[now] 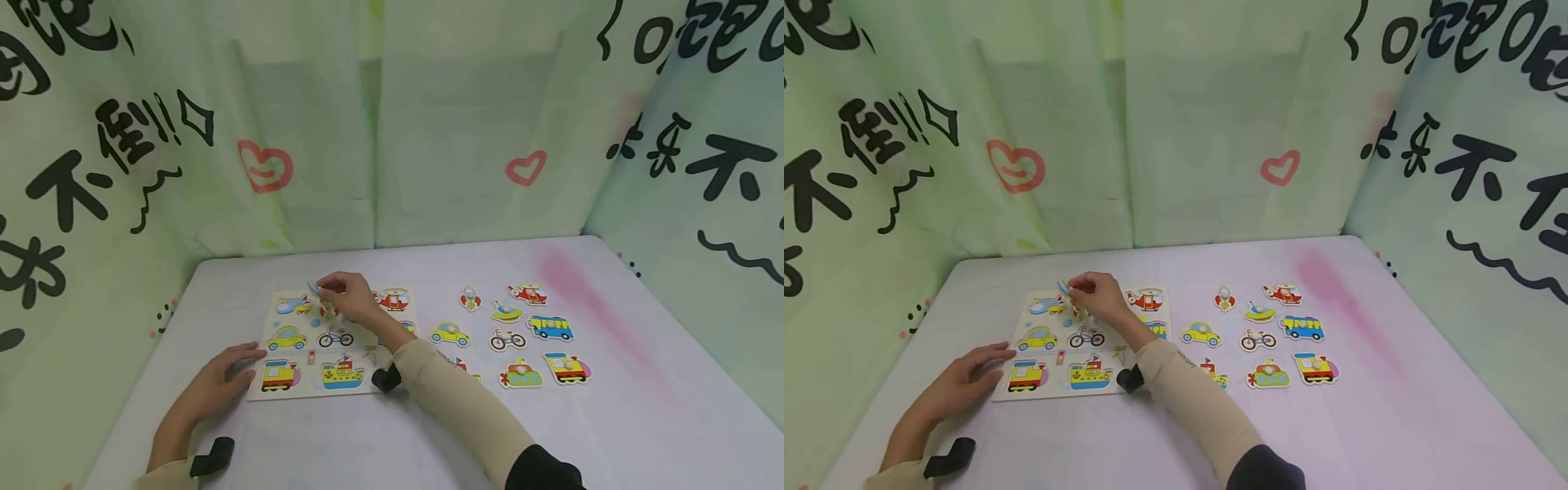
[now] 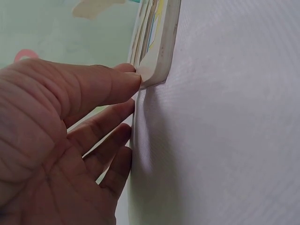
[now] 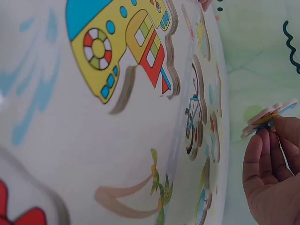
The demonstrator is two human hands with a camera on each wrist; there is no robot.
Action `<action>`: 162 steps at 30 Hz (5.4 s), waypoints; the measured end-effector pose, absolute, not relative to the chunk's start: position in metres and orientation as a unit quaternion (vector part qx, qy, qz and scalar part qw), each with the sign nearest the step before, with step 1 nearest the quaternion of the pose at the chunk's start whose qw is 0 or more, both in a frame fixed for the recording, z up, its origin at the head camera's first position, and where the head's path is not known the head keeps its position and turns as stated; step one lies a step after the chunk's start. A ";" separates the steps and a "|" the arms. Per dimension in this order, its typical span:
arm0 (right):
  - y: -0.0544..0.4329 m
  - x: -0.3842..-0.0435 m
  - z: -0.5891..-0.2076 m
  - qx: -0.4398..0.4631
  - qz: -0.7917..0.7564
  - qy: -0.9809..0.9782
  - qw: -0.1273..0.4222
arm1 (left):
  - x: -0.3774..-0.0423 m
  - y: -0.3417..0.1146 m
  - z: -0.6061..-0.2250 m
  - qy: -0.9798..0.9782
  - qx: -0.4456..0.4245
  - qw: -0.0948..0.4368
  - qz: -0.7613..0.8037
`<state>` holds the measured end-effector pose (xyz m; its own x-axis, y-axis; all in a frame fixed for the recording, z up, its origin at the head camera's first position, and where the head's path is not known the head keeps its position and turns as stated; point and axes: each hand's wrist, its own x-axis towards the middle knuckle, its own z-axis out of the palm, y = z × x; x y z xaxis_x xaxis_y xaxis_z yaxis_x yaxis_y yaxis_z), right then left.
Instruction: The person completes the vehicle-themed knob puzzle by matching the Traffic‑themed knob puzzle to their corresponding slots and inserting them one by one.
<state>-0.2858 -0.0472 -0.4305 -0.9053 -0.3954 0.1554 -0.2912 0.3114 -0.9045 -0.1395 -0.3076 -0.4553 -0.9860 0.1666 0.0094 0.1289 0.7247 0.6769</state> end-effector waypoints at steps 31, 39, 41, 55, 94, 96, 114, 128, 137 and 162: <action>-0.087 -0.301 -0.427 -0.256 -0.445 0.856 0.060 | -0.140 -0.305 -0.451 0.931 0.052 0.050 0.357; -0.096 -0.304 -0.428 -0.281 -0.377 0.881 0.049 | -0.140 -0.306 -0.452 0.929 0.067 0.035 0.361; -0.097 -0.304 -0.426 -0.285 -0.361 0.887 0.046 | -0.140 -0.306 -0.452 0.929 0.071 0.031 0.361; -0.115 -0.302 -0.429 -0.281 -0.269 0.921 0.025 | -0.141 -0.307 -0.455 0.927 0.075 0.022 0.366; -0.119 -0.296 -0.434 -0.278 -0.290 0.915 0.035 | -0.140 -0.304 -0.451 0.931 0.053 0.040 0.358; -0.117 -0.295 -0.433 -0.274 -0.309 0.910 0.036 | -0.140 -0.304 -0.451 0.932 0.050 0.043 0.356; -0.082 -0.279 -0.428 -0.263 -0.488 0.832 0.026 | -0.140 -0.303 -0.451 0.933 0.046 0.059 0.353; -0.064 -0.267 -0.413 -0.284 -0.508 0.813 0.006 | -0.143 -0.302 -0.450 0.934 0.041 0.063 0.350; -0.044 -0.266 -0.405 -0.299 -0.521 0.799 -0.013 | -0.144 -0.300 -0.449 0.936 0.032 0.070 0.344; 0.039 -0.269 -0.407 -0.239 -0.501 0.827 -0.084 | -0.138 -0.303 -0.456 0.934 0.041 0.059 0.350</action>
